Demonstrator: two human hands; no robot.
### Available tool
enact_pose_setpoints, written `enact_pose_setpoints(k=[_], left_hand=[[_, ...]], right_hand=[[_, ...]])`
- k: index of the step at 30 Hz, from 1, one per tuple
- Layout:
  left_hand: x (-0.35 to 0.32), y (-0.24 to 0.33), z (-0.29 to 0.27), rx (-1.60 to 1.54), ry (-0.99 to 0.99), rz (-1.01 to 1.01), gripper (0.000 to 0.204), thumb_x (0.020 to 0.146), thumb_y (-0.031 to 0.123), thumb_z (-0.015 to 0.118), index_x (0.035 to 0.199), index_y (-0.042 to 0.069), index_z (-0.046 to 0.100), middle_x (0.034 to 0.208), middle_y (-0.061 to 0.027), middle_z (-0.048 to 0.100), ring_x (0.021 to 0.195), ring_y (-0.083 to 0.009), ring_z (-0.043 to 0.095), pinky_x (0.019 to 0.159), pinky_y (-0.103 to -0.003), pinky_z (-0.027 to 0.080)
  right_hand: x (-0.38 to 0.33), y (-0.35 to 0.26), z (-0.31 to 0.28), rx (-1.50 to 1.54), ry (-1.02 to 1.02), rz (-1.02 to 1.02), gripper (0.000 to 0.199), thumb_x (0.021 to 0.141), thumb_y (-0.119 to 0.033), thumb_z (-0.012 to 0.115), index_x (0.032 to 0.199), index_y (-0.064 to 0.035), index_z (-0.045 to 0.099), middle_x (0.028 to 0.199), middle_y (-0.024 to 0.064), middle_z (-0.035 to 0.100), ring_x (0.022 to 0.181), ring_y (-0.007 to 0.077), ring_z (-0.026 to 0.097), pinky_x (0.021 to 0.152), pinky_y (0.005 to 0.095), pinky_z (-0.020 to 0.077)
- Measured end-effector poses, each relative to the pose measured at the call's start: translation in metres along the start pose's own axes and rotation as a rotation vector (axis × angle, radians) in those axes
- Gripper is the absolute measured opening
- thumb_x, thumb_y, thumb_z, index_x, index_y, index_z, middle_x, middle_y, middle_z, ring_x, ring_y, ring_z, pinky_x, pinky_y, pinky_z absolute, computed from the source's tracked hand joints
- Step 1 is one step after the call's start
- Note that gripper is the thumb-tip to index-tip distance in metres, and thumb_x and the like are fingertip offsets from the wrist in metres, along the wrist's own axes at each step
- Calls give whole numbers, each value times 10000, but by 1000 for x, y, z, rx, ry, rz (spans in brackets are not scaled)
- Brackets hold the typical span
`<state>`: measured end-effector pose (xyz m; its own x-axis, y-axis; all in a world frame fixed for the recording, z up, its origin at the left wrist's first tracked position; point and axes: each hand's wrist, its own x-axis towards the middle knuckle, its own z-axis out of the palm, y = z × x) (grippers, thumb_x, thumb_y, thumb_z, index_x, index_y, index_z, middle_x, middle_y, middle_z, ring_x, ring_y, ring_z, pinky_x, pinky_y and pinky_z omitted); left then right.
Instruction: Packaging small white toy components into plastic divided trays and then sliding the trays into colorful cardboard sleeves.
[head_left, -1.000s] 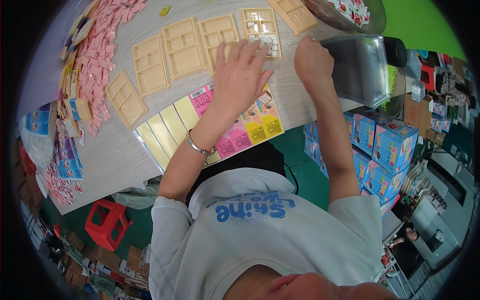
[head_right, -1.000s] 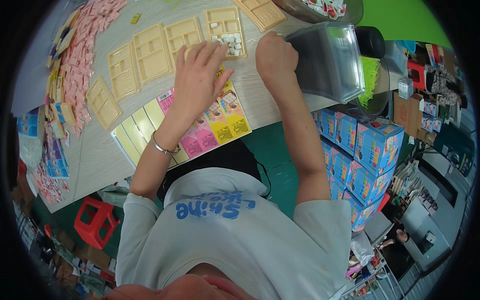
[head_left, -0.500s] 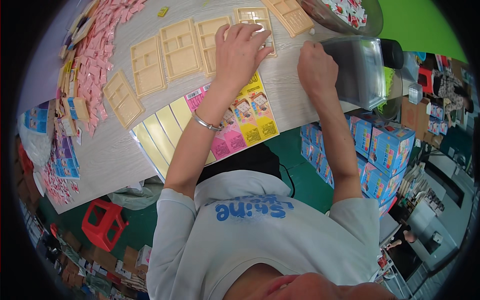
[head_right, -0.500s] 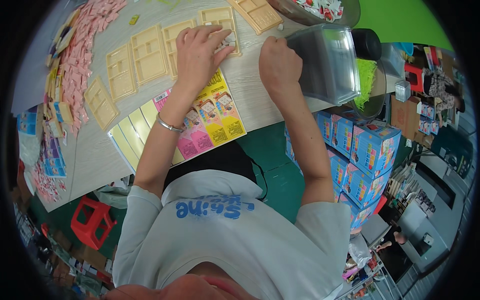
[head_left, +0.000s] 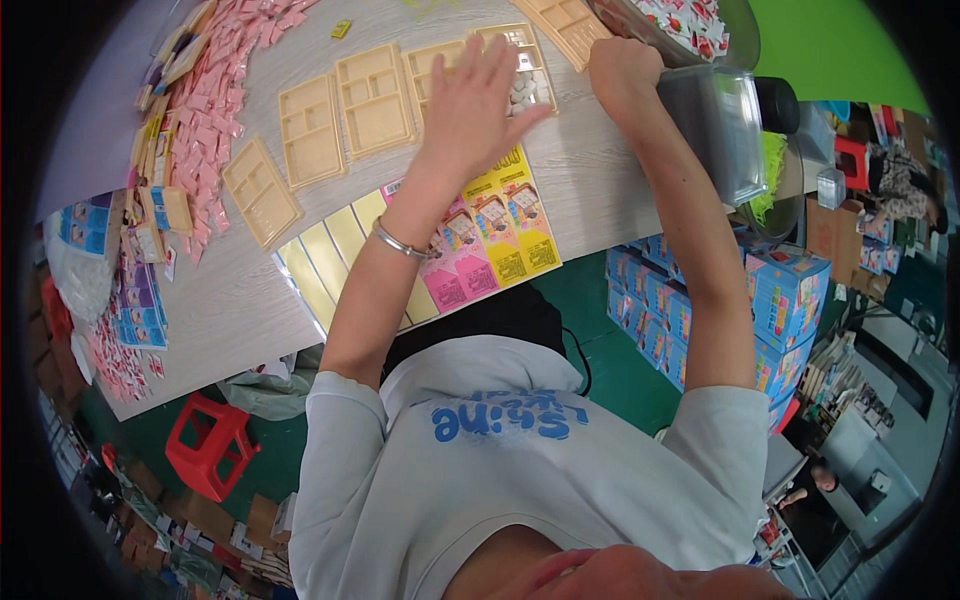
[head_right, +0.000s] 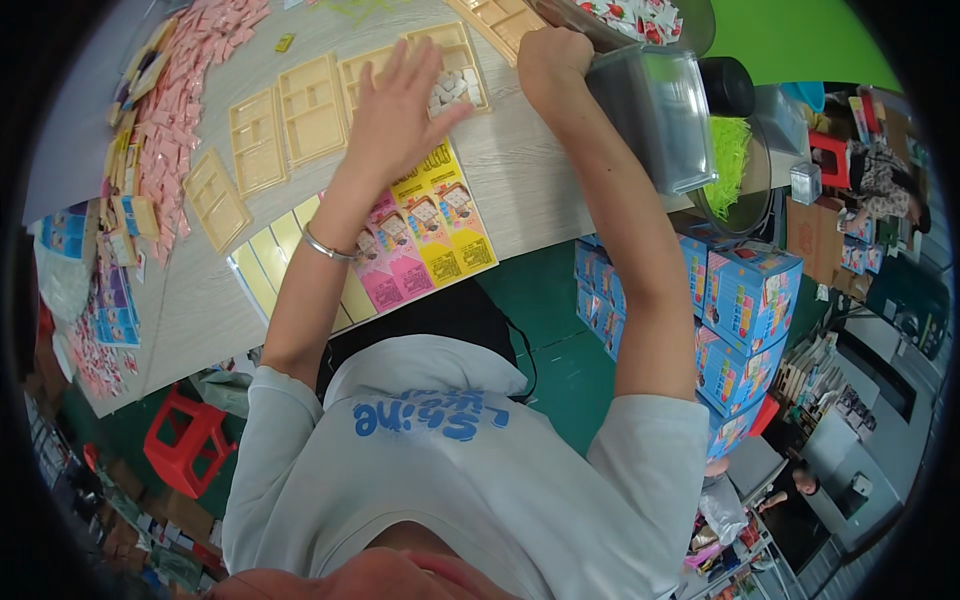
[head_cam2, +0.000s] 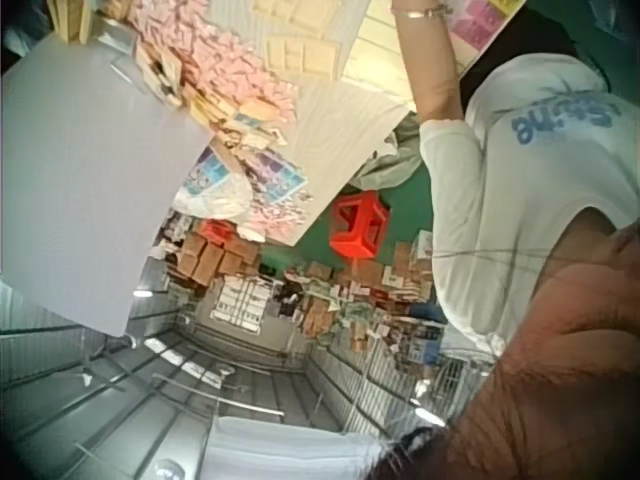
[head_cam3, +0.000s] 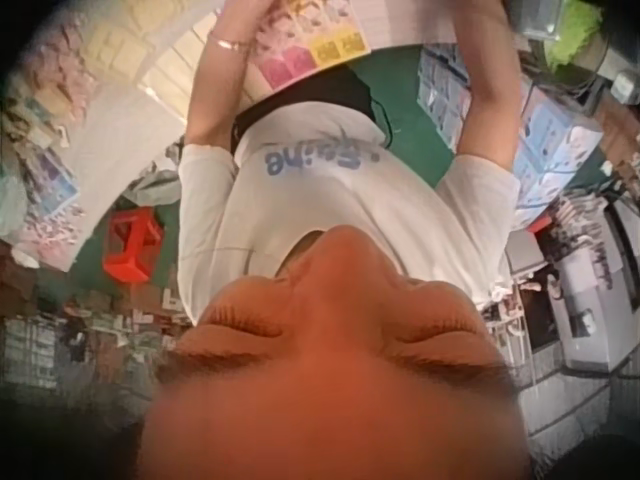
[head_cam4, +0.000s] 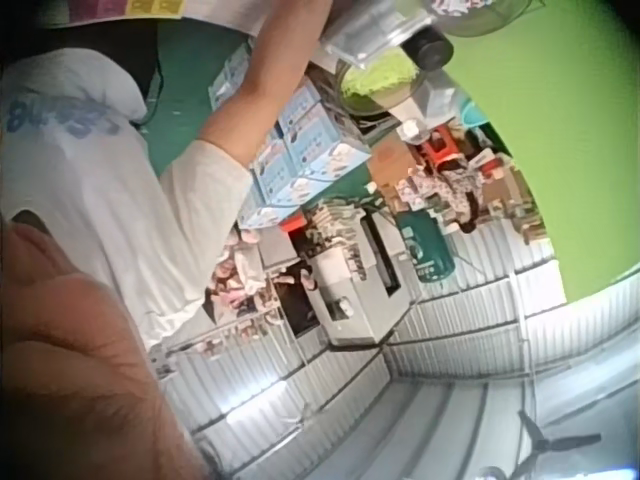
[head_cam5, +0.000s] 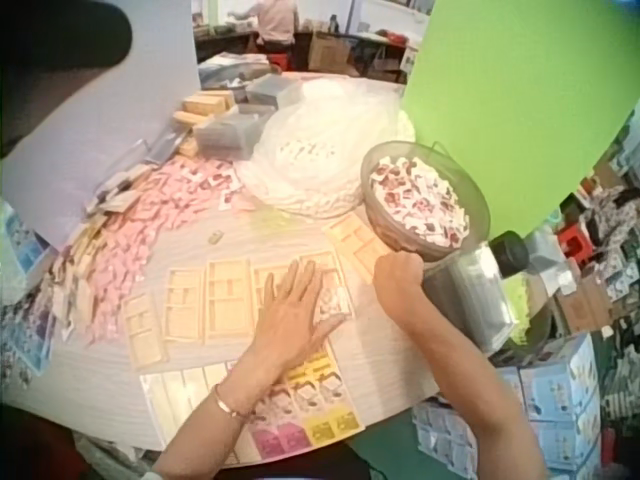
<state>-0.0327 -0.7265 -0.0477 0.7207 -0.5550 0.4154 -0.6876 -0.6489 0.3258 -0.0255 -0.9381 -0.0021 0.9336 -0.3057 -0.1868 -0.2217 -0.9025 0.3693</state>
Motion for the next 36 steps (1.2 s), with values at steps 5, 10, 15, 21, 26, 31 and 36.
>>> enact_pose_setpoints(k=[5,10,15,21,26,31,36], left_hand=[[-1,-30,-15,-94,-28,-11,484,832,426,777,1202,122,708,1291,-75,656,1276,-287,539,1117,-531,327],[0,-8,-13,-117,-17,-51,398,785,403,823,1067,134,745,1128,-66,681,1160,-291,574,1082,-465,349],[0,-5,-13,-167,-47,-148,337,795,353,826,1053,149,750,1172,-53,665,1179,-287,553,1089,-467,340],[2,-20,3,-8,-64,46,434,905,312,715,1327,219,673,1449,-12,580,1417,-274,444,1185,-590,257],[0,-12,3,-3,-168,22,480,972,362,632,1420,195,597,1541,-8,507,1473,-269,394,1197,-618,235],[-1,-7,9,21,-205,3,504,1007,359,594,1478,188,536,1569,-12,473,1482,-268,381,1204,-607,235],[-1,-1,-1,27,-211,7,578,1012,444,556,1504,147,497,1587,-26,448,1501,-271,347,1207,-602,229]], right_hand=[[-26,0,-34,97,134,-32,205,922,-166,604,937,-94,794,955,123,783,893,271,766,725,415,596],[-38,22,15,1973,-152,105,182,936,-208,639,897,-49,718,804,31,700,652,146,624,530,240,445],[-55,-6,31,2231,-234,-13,182,943,-189,679,1020,-35,738,780,-27,626,626,52,523,550,185,364],[-63,-26,44,1615,30,-69,185,955,-156,700,1052,-11,763,789,-41,629,643,34,508,590,192,401],[-52,-26,40,1743,78,-16,202,958,-156,707,1088,-10,757,813,-33,636,663,30,511,610,183,416],[-45,-15,33,2285,-212,176,253,960,-174,717,1157,-14,725,876,-30,625,721,55,526,604,162,400],[-39,-9,41,1949,-58,-4,211,955,-153,714,1115,-22,755,850,-40,656,693,31,522,602,168,403]])
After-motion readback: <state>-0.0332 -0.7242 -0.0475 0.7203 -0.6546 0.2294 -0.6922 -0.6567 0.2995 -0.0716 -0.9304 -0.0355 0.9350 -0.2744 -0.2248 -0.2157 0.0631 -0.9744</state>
